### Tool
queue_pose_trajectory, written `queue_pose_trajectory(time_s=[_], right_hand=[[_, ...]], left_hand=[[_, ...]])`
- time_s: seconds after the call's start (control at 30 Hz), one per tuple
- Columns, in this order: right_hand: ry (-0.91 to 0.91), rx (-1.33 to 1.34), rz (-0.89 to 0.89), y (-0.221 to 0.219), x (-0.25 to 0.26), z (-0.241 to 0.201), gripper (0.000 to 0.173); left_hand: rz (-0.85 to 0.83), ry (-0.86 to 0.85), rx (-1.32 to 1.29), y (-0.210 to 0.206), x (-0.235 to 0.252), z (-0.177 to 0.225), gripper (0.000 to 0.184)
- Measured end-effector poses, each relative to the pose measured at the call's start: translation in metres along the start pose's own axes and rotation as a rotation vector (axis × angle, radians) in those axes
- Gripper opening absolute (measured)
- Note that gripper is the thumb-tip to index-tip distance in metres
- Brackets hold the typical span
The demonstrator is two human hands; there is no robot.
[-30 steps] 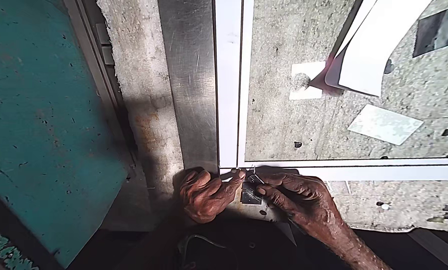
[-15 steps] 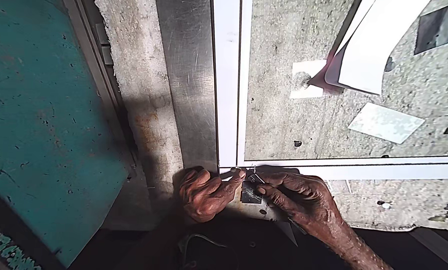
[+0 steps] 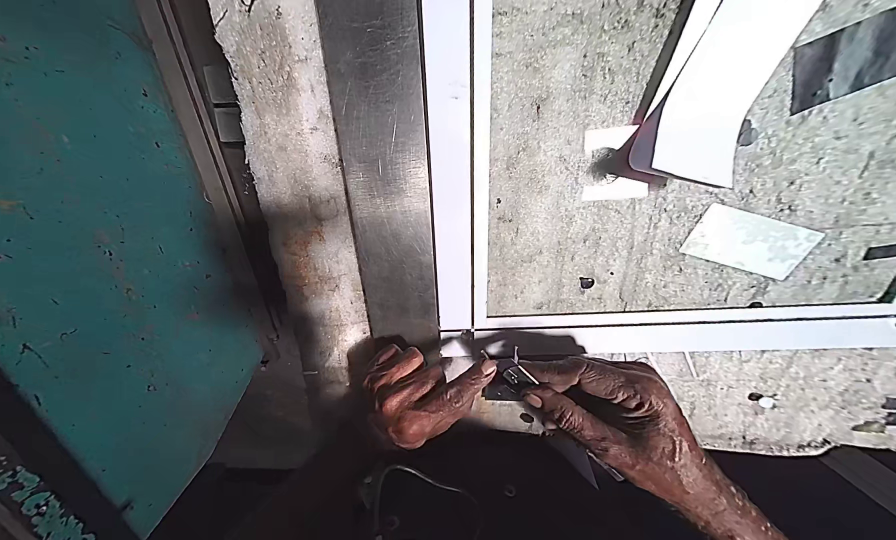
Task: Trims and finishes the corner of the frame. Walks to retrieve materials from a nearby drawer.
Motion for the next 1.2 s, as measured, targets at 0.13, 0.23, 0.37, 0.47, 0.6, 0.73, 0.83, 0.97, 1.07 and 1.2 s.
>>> queue_pose_trajectory(time_s=[0.13,0.23,0.37,0.47,0.6,0.73,0.83,0.97,1.07,1.2], right_hand=[[-0.013,-0.009,0.052,-0.002,-0.017,-0.015,0.018],[-0.068,0.085,0.117,-0.006,-0.034,-0.022,0.018],[-0.087,0.094,0.237,-0.01,-0.074,-0.024,0.017],[-0.199,-0.001,0.338,-0.017,-0.122,-0.006,0.018],[-0.328,0.025,0.428,-0.033,-0.162,0.025,0.017],[-0.306,0.084,0.477,-0.051,-0.163,0.044,0.015],[-0.278,0.097,0.495,-0.057,-0.167,0.056,0.017],[-0.259,0.09,0.499,-0.062,-0.187,0.068,0.02],[-0.277,0.09,0.462,-0.068,-0.189,0.079,0.02],[-0.313,0.085,0.479,-0.071,-0.181,0.092,0.019]], left_hand=[[0.155,0.019,-0.138,0.009,0.003,0.017,0.023],[0.188,0.17,-0.274,0.017,0.009,0.029,0.021],[0.069,0.177,-0.248,0.024,0.012,0.032,0.025],[-0.095,0.062,-0.093,0.02,0.003,0.038,0.024],[-0.303,-0.034,0.022,-0.001,-0.011,0.049,0.025],[-0.409,-0.145,0.064,-0.023,-0.026,0.068,0.028],[-0.427,-0.179,0.085,-0.034,-0.033,0.078,0.028],[-0.413,-0.215,0.151,-0.039,-0.044,0.083,0.028],[-0.417,-0.221,0.189,-0.039,-0.052,0.082,0.028],[-0.47,-0.259,0.258,-0.042,-0.062,0.089,0.032]])
Point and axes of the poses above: each hand's wrist, its own x-axis towards the middle knuckle, its own y-axis out of the back of the hand, z = x × y, the point moved 1 cm from there along x, towards the middle knuckle, and after that the axes turned 4 degrees about -x, right-handed, at the moved point
